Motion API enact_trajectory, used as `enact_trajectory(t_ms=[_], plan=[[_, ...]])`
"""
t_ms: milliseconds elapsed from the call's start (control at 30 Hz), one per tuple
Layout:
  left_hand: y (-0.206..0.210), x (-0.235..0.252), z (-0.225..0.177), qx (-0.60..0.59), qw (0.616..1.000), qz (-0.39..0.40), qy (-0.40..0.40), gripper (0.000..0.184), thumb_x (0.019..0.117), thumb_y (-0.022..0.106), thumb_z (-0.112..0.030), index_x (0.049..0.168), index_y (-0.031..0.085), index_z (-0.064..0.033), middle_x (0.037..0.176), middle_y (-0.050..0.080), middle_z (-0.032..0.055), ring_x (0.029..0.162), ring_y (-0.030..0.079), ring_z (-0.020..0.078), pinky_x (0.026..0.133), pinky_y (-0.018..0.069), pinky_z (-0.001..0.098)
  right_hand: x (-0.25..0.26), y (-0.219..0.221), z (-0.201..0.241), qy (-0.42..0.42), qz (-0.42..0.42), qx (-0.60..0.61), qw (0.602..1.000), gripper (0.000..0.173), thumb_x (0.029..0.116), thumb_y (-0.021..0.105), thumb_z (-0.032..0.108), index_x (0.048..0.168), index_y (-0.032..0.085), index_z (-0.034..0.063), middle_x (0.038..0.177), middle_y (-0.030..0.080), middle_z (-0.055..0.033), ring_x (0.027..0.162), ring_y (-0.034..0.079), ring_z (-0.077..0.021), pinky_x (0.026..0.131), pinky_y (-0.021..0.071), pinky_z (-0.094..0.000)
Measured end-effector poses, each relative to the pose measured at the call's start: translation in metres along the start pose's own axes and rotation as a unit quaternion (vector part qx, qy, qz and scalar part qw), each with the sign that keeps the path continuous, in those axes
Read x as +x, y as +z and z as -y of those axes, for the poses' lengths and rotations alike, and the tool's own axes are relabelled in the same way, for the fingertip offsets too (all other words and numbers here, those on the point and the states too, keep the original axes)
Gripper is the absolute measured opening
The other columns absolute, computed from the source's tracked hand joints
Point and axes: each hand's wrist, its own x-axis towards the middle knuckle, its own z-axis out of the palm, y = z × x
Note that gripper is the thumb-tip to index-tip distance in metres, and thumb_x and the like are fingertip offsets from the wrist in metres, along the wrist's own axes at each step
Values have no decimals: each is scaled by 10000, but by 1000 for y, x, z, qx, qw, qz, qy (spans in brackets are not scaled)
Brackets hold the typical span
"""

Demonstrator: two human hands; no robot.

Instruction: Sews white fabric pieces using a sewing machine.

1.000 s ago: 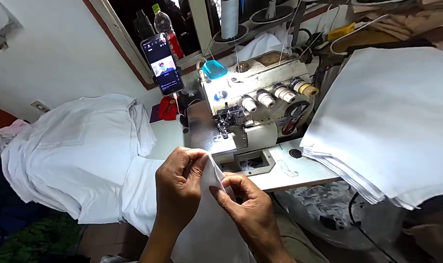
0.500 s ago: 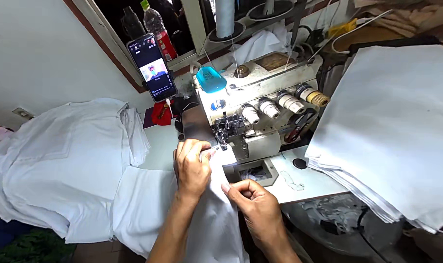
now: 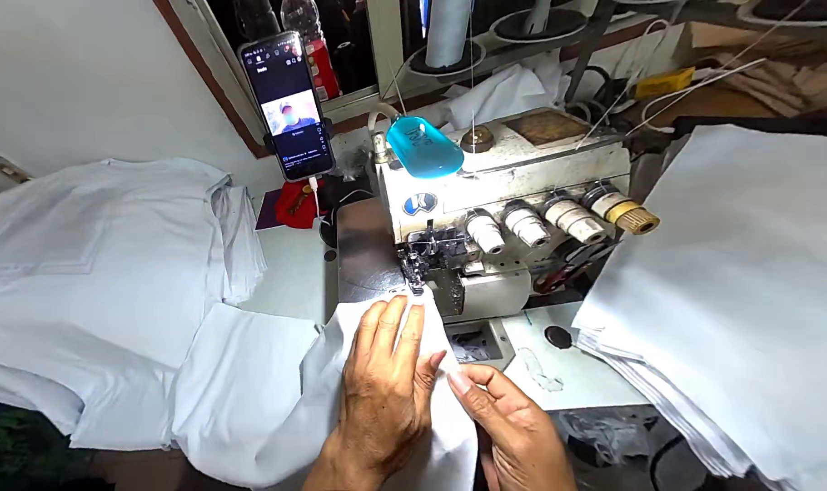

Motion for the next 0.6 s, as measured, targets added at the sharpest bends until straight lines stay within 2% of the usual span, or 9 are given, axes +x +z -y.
enact_trajectory(t_ms=[67, 300, 400, 500, 600], plan=[[-1, 3, 1, -9, 1000, -2, -8, 480, 1078, 425, -370, 1220, 738, -36, 1311, 695, 117, 1280, 619, 273, 1095, 483, 382, 5, 0, 3, 2, 4, -2, 1000, 114, 989, 547, -23, 1051, 643, -26, 830, 728, -72, 742, 712, -114, 700, 610, -264], [-7, 8, 3, 1, 1000, 9, -29, 350, 1040, 486, -234, 1177, 772, -86, 1311, 699, 65, 1285, 611, 221, 1069, 501, 337, 6, 4, 4, 22, 15, 12, 1000, 127, 985, 547, -23, 1056, 651, -39, 826, 722, -76, 739, 705, -109, 695, 602, -256], [-9, 13, 6, 11, 999, 21, -37, 338, 1020, 502, -202, 1203, 765, -95, 1332, 689, 53, 1294, 604, 206, 1065, 503, 326, 8, 7, 4, 27, 13, 20, 999, 144, 981, 555, -42, 1098, 639, -50, 849, 733, -85, 753, 717, -115, 711, 613, -262], [-1, 29, 17, 24, 998, 36, -40, 362, 1012, 484, -192, 1239, 745, -86, 1373, 664, 71, 1319, 588, 233, 1072, 501, 371, 23, 14, -1, -5, -9, 3, 1000, 152, 944, 595, -27, 1095, 610, -36, 777, 719, -76, 677, 702, -113, 637, 598, -247], [0, 47, 32, 4, 996, 65, -53, 397, 1038, 450, -239, 1287, 718, -87, 1420, 629, 69, 1379, 529, 237, 1145, 425, 399, 35, 23, -2, -40, -33, 12, 999, 122, 934, 618, -4, 1052, 601, -28, 721, 709, -78, 614, 681, -98, 581, 568, -213]])
